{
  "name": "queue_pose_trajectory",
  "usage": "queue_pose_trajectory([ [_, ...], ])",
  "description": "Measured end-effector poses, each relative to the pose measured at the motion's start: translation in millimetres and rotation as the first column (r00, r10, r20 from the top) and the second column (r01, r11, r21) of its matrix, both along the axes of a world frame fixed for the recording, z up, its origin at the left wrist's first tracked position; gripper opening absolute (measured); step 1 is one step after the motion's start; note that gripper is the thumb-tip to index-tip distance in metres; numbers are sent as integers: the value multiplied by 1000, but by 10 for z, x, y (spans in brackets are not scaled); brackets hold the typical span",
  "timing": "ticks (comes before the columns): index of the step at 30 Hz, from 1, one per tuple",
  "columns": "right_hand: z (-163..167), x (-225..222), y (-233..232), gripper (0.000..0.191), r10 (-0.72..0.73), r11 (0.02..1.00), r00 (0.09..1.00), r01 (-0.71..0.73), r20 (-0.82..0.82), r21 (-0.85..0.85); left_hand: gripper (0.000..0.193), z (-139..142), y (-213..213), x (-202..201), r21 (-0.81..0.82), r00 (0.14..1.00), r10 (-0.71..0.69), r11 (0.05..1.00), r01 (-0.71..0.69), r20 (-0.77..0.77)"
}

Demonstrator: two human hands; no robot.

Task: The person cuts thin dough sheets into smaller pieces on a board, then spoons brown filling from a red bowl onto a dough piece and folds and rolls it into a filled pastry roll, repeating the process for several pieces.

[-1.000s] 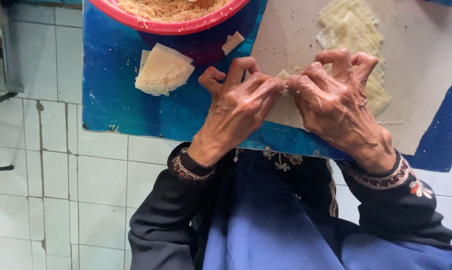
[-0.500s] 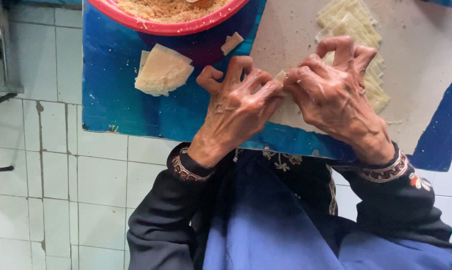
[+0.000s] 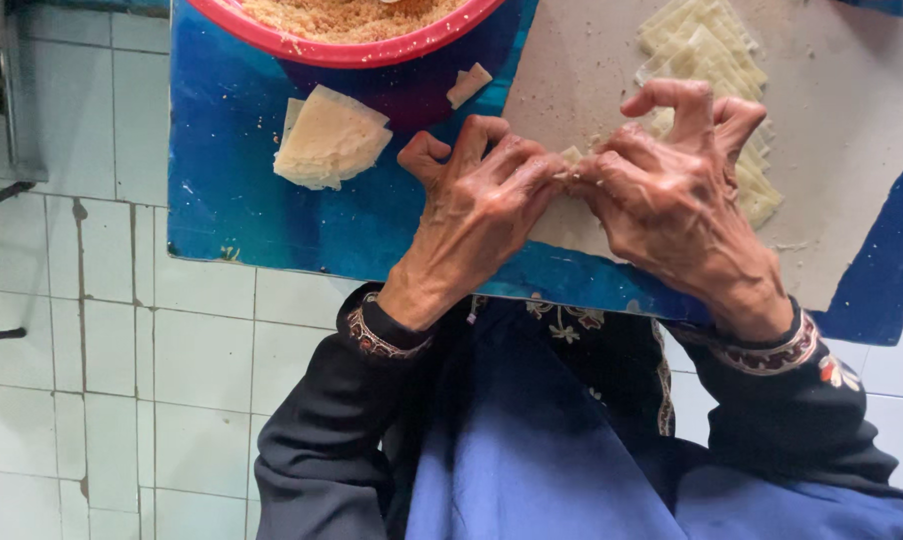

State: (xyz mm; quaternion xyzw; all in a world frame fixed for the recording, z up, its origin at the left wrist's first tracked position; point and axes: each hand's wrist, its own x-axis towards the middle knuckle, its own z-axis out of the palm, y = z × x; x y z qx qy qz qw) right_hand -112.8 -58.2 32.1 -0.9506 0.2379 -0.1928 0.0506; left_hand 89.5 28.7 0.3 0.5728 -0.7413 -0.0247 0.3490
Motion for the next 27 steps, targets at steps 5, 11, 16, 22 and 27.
queue_pose_trajectory([
  [5, -57, -54, -196, 12, 10, 983, 1000, -6, -21, 185, 26, 2, 10, 0, -75, 996, 12, 997, -6, 85],
  [11, -25, -39, -63, 12, -53, 996, 999, 52, 13, 70, 27, -5, -24, -6, -64, 987, 37, 998, -27, 156],
  [16, 8, -39, 198, 17, -121, 983, 992, 123, 19, -134, 27, -19, -42, -24, -69, 983, 51, 997, -40, 177],
  [22, -18, 10, 157, 6, -137, 981, 990, 138, 20, -135, 29, 15, -51, -3, -70, 993, 11, 998, -3, 115],
  [27, -52, -6, 147, 7, -139, 986, 988, 144, 65, -80, 25, 23, -25, 3, -73, 961, 69, 996, -51, 269],
])
